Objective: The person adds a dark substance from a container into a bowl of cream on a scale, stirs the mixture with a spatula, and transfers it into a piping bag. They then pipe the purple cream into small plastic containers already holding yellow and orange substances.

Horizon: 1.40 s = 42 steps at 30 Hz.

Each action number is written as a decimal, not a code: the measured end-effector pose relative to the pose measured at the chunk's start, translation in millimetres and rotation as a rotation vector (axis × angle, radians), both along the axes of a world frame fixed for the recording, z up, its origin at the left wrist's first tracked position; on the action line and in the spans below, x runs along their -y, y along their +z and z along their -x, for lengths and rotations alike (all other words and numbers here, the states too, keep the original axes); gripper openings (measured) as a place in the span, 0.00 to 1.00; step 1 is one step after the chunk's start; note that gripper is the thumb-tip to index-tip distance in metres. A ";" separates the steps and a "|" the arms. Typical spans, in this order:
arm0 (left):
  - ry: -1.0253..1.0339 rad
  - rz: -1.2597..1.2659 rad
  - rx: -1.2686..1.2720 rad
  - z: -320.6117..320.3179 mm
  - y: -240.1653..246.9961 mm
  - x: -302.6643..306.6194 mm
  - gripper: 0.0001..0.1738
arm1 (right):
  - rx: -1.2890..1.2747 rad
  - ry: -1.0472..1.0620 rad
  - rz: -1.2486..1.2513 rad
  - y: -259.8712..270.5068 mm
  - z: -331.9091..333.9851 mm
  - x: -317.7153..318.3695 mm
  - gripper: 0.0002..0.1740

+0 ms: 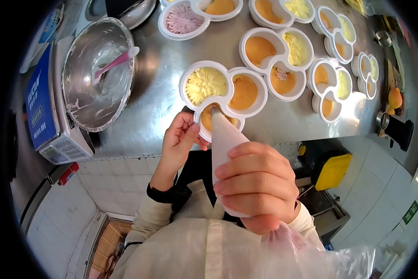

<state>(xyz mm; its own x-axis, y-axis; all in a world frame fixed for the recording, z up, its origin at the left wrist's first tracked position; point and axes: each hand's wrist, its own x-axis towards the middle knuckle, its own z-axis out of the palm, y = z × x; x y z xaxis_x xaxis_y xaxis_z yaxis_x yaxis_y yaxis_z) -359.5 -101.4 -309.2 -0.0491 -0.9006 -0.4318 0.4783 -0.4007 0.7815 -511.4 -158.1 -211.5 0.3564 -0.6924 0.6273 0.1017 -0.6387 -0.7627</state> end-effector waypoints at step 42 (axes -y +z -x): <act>-0.009 0.064 0.068 -1.0 2.8 0.3 0.07 | 0.168 -0.080 -0.068 -8.8 -2.5 -10.2 0.32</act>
<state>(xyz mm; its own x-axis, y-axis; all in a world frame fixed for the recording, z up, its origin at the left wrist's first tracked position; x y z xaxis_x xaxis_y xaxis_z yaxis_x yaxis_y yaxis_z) -358.6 -101.6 -306.4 -0.0300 -0.9261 -0.3761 0.4197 -0.3532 0.8362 -508.8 -147.9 -220.3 0.1924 -0.7570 0.6244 0.1818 -0.5978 -0.7808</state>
